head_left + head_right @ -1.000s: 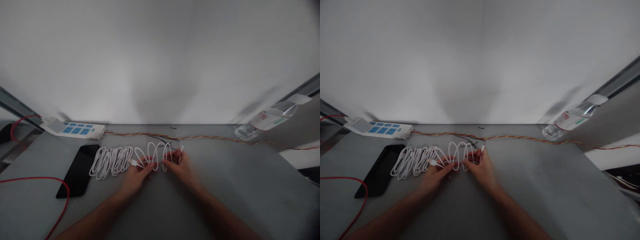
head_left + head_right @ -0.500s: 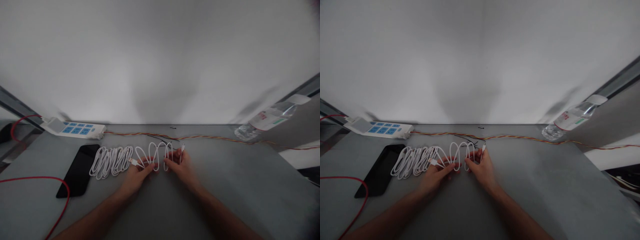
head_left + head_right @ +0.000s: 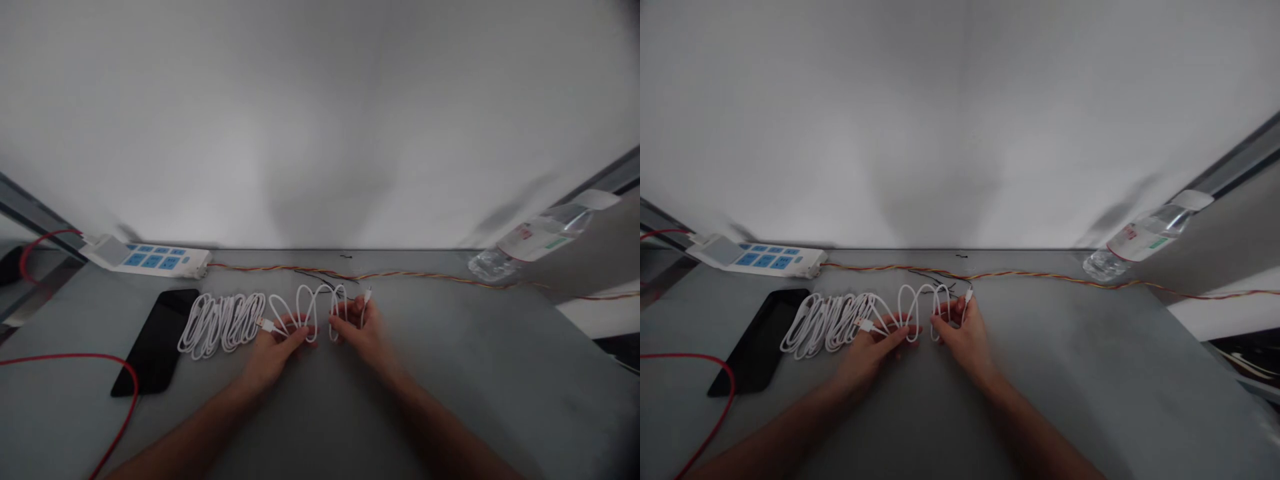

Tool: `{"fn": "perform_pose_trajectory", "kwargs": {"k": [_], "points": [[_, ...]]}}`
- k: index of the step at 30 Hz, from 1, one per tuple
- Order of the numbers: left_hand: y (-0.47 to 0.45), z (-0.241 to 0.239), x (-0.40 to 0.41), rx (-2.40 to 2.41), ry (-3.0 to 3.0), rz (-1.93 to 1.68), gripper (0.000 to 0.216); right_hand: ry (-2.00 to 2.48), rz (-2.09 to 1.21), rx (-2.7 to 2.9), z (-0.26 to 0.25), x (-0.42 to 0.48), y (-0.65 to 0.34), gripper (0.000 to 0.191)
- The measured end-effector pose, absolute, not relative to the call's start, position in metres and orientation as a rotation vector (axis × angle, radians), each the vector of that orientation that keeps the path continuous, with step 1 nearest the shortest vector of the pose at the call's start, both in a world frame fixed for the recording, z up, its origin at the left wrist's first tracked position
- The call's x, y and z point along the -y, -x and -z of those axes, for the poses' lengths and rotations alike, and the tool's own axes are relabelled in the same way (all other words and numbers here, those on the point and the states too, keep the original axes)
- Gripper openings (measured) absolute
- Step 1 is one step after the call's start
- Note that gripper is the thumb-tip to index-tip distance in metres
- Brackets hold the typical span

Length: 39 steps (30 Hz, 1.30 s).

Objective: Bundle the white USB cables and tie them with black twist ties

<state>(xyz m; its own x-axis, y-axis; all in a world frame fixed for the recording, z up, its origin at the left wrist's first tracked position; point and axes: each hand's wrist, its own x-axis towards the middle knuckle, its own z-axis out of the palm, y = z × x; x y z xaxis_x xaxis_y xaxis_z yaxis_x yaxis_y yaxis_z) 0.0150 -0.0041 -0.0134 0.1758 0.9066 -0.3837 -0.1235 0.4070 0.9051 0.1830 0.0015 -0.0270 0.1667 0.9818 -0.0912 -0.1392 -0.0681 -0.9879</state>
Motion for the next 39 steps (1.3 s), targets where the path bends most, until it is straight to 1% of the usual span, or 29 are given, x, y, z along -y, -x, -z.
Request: {"fn": "perform_pose_trajectory", "kwargs": {"k": [5, 14, 24, 32, 39], "points": [[-0.0146, 0.0145, 0.0037, -1.154, -0.886, -0.875, 0.041, 1.246, -1.198, 0.946, 0.0248, -0.0014, -0.1832, 0.047], [-0.0141, 0.0143, 0.0036, -1.17, -0.89, -0.857, 0.045, 1.266, -1.185, 0.967, 0.0257, -0.0012, -0.1839, 0.047], [-0.0144, 0.0149, 0.0038, -1.162, -0.874, -0.871, 0.043, 1.247, -1.175, 0.97, 0.0268, -0.0009, -0.1846, 0.045], [-0.0155, 0.0134, 0.004, -1.181, -0.867, -0.878, 0.043, 1.261, -1.197, 0.925, 0.0209, -0.0012, -0.1831, 0.049], [-0.0117, 0.0195, 0.0032, -1.136, -0.954, -0.833, 0.042, 1.216, -1.227, 0.973, 0.0248, -0.0005, -0.1831, 0.045]]}}
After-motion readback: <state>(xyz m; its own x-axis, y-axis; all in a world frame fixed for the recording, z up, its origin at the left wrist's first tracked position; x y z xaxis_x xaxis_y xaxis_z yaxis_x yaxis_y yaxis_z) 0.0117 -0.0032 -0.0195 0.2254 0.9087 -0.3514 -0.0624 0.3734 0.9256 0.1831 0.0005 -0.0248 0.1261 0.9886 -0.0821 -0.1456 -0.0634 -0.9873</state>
